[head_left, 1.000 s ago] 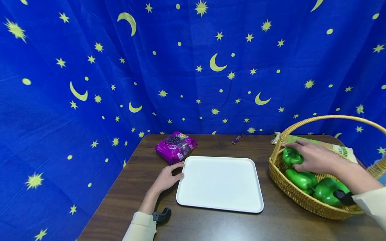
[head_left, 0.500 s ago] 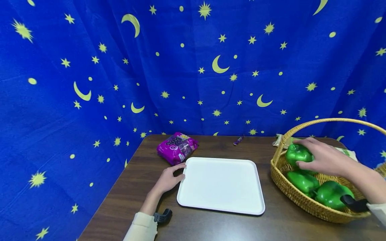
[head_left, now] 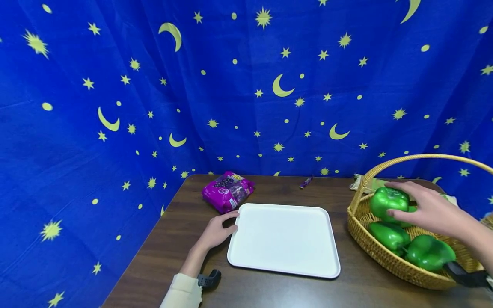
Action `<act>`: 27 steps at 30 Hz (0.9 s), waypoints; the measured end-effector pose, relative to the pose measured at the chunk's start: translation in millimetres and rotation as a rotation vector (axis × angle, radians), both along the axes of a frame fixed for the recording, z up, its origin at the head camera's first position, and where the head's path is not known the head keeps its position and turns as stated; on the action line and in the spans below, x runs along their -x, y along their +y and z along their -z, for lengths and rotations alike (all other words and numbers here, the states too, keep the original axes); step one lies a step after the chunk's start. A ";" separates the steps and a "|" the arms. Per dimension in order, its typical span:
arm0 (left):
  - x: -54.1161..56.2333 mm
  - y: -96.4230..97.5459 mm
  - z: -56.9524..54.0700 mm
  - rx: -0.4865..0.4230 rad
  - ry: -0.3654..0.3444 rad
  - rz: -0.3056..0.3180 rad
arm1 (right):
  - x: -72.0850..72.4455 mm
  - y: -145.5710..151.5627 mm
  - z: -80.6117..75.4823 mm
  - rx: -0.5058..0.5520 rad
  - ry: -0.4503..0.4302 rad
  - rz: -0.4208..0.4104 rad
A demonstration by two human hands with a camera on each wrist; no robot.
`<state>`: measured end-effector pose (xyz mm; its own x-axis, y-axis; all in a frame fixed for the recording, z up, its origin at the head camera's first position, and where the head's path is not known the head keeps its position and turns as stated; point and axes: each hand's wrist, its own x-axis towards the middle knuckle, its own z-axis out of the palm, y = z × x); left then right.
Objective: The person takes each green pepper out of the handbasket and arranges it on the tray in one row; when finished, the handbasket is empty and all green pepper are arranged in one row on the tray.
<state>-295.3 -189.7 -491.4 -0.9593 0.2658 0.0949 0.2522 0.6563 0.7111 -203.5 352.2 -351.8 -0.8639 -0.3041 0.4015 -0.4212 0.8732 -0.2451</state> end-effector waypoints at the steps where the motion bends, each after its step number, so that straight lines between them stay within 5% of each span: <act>1: 0.3 0.1 0.1 0.002 -0.005 -0.002 | -2.1 -0.2 -0.2 0.018 -0.002 -0.003; 14: 1.1 -0.4 4.1 0.004 -0.001 0.001 | -32.1 -42.4 -14.6 0.019 -0.074 -0.092; 27: -1.5 -0.1 1.4 -0.006 0.000 0.001 | -10.3 -92.0 -6.9 0.078 -0.220 -0.160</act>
